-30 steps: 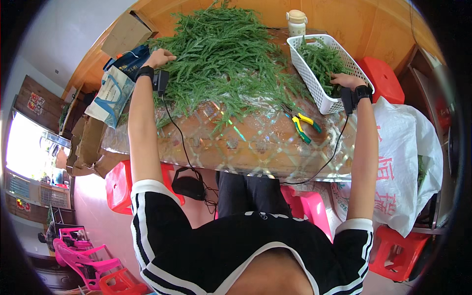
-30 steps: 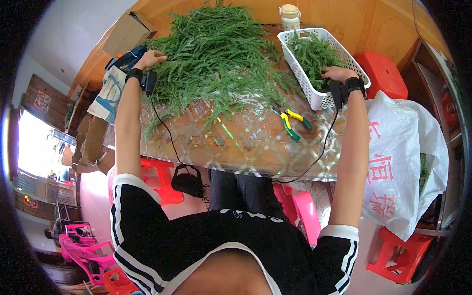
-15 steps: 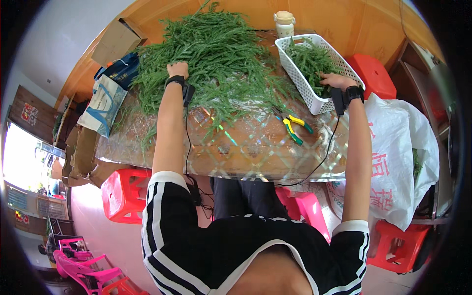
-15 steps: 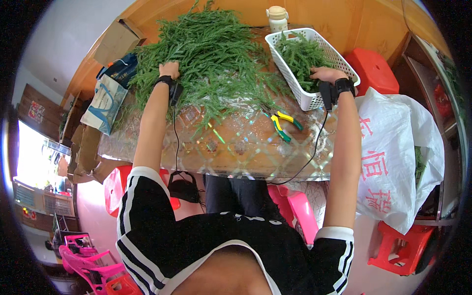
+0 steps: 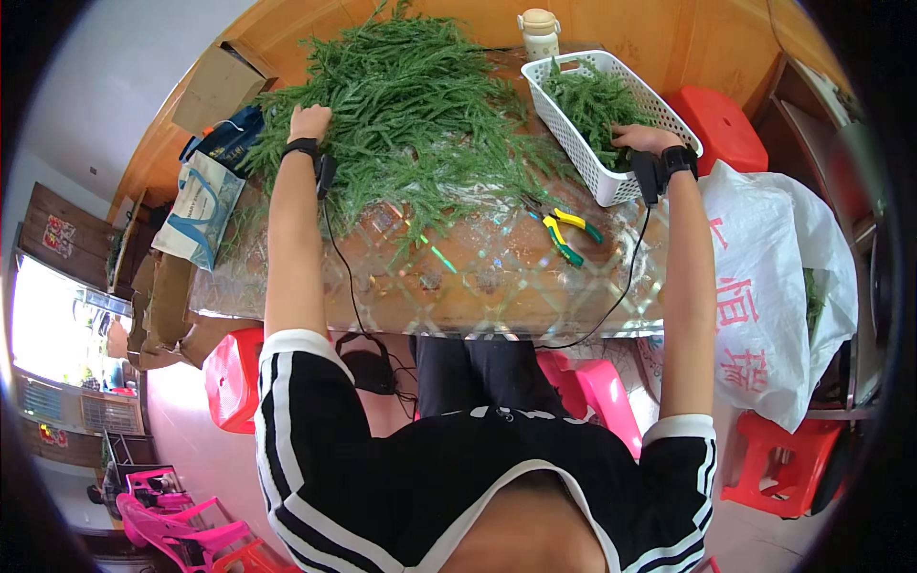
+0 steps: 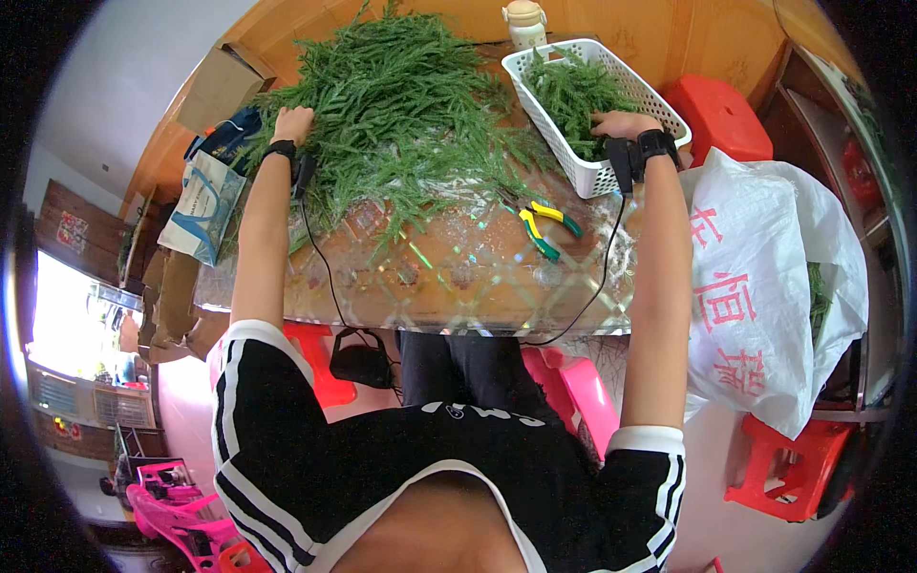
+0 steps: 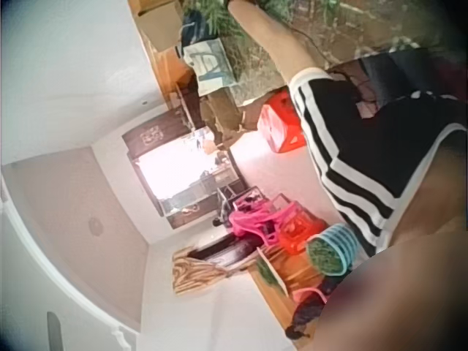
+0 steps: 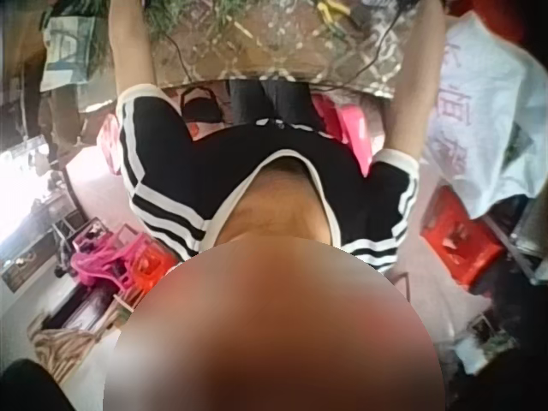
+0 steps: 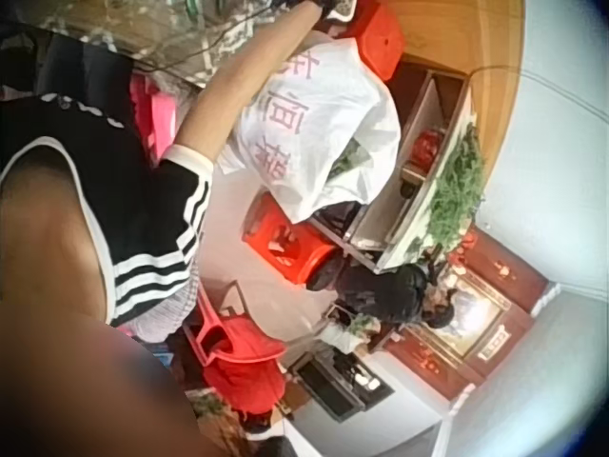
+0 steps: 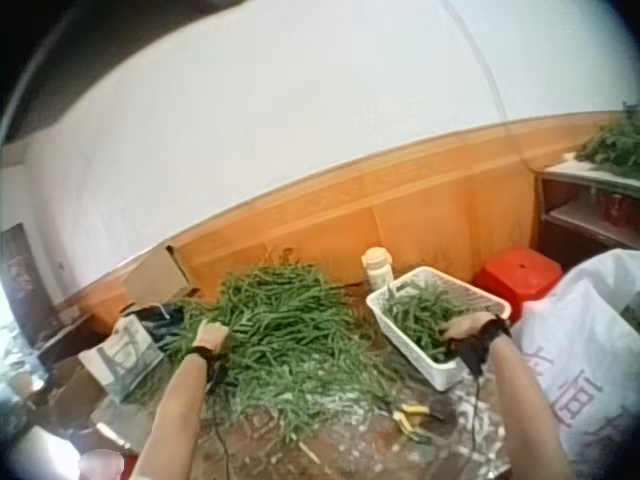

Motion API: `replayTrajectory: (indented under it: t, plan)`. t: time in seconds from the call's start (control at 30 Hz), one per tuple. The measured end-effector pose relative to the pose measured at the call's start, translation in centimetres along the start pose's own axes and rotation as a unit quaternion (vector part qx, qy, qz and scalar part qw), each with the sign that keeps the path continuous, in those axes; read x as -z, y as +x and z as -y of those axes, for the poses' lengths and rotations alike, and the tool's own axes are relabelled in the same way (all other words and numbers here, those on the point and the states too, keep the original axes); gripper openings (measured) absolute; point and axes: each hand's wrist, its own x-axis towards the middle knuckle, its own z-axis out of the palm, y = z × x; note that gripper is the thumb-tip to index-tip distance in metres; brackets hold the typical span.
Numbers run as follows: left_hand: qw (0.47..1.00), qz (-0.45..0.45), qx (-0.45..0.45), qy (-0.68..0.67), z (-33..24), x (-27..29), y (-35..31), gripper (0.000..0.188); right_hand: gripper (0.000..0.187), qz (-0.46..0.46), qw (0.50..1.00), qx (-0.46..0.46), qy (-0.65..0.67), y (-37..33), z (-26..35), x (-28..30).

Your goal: Sorting through a pile of green herbs on a table, removing unwanted parts and placing the cleaned herbs into a white plastic basket.

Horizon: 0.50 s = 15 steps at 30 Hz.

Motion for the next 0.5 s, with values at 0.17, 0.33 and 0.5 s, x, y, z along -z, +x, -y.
replayTrajectory:
  t: [0.17,0.33,0.5]
  plan:
    - [0.998,-0.06,0.01,0.019,4.8,1.6,-1.4,0.011,0.064,0.027,0.999,-0.002,-0.029,0.6,0.2,0.0]
    - [0.989,-0.126,0.073,0.036,8.6,3.3,-3.7,0.013,0.062,0.025,1.0,0.002,-0.018,0.1,1.1,0.0]
    - [0.986,-0.14,0.09,0.01,8.4,4.4,-5.9,0.018,0.065,0.011,0.998,0.005,-0.067,-0.5,1.6,-0.1]
